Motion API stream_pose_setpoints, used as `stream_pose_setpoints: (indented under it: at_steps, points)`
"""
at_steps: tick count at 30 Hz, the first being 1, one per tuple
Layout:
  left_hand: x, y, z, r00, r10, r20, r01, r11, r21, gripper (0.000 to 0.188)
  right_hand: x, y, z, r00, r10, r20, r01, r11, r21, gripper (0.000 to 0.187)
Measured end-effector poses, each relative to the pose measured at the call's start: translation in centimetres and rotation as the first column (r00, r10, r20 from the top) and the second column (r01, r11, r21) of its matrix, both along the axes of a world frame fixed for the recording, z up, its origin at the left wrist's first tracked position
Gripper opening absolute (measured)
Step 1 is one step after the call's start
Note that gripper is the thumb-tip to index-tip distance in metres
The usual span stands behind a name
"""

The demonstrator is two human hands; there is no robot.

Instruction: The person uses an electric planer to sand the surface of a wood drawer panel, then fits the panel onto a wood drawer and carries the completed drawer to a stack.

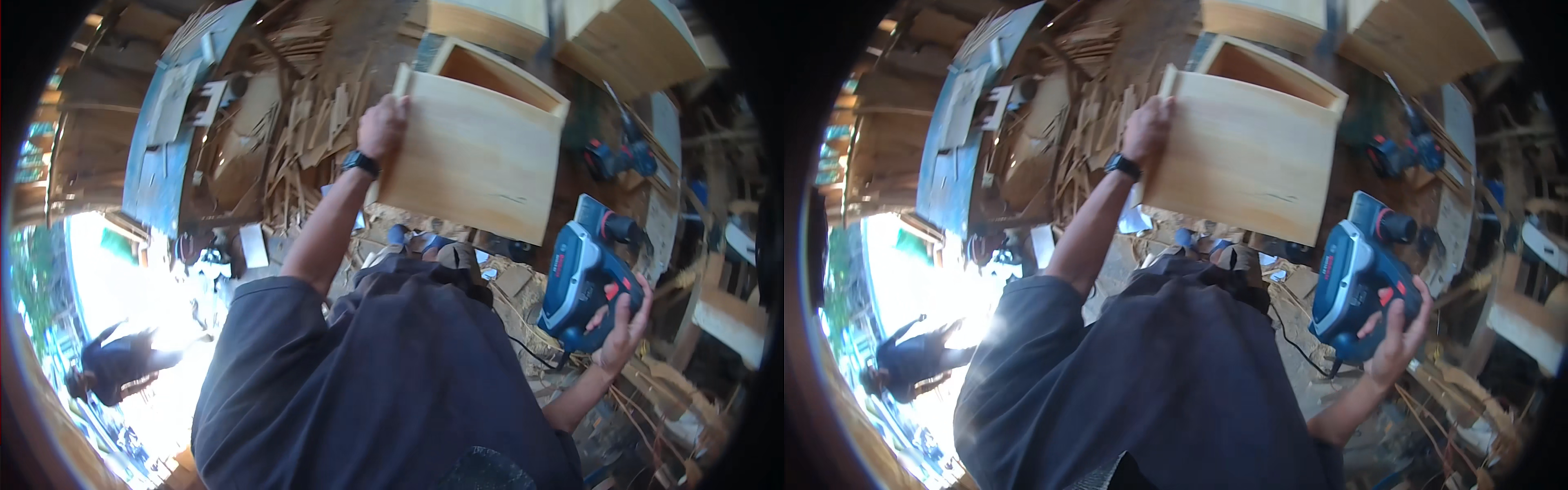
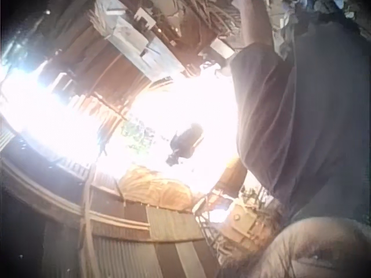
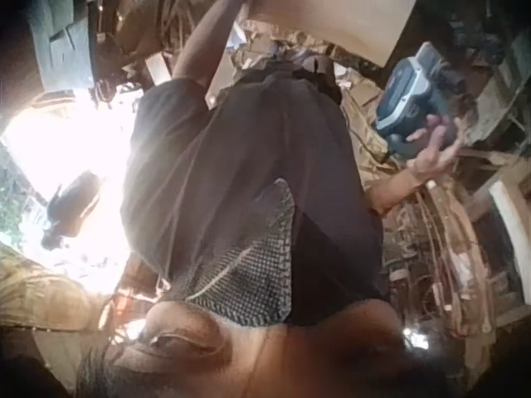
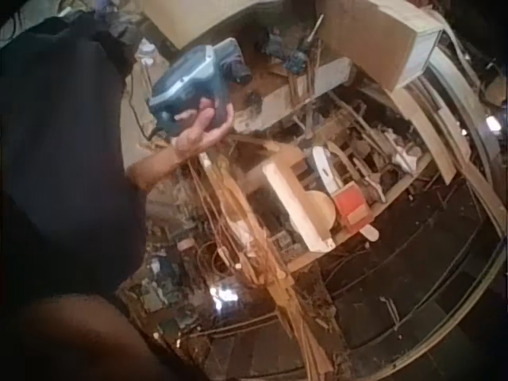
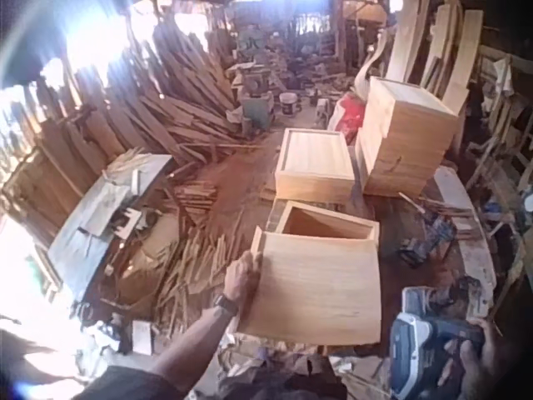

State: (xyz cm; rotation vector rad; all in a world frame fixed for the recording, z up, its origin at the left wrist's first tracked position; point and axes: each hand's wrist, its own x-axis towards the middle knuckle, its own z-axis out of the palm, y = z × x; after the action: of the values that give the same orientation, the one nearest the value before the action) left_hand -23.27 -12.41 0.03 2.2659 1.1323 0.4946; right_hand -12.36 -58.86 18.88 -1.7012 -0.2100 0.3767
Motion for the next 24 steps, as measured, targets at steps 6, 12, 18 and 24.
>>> stream_pose_setpoints:
  at_steps: [6,12,18,24]
  points:
    - [-0.1,-0.9,0.9,0.992,0.114,-0.061,-0.116,0.993,-0.036,0.047,-1.1,2.0,1.3,1.000,0.017,0.000,-0.017,0.999,-0.044,0.043]
    - [-0.8,-0.8,-0.1,0.994,0.095,0.052,-0.099,0.992,0.083,0.045,-0.8,2.5,0.6,0.999,0.047,0.025,-0.045,0.997,-0.063,0.037]
    - [1.0,-3.0,3.1,0.990,0.066,0.128,-0.130,0.795,0.592,0.035,-2.2,1.9,-0.6,0.997,0.076,0.018,-0.072,0.985,-0.158,0.040]
    - [8.7,-18.6,11.9,0.339,-0.620,0.708,0.887,0.461,-0.021,0.043,-3.4,1.3,0.3,0.978,0.188,0.091,-0.161,0.956,-0.245,0.040]
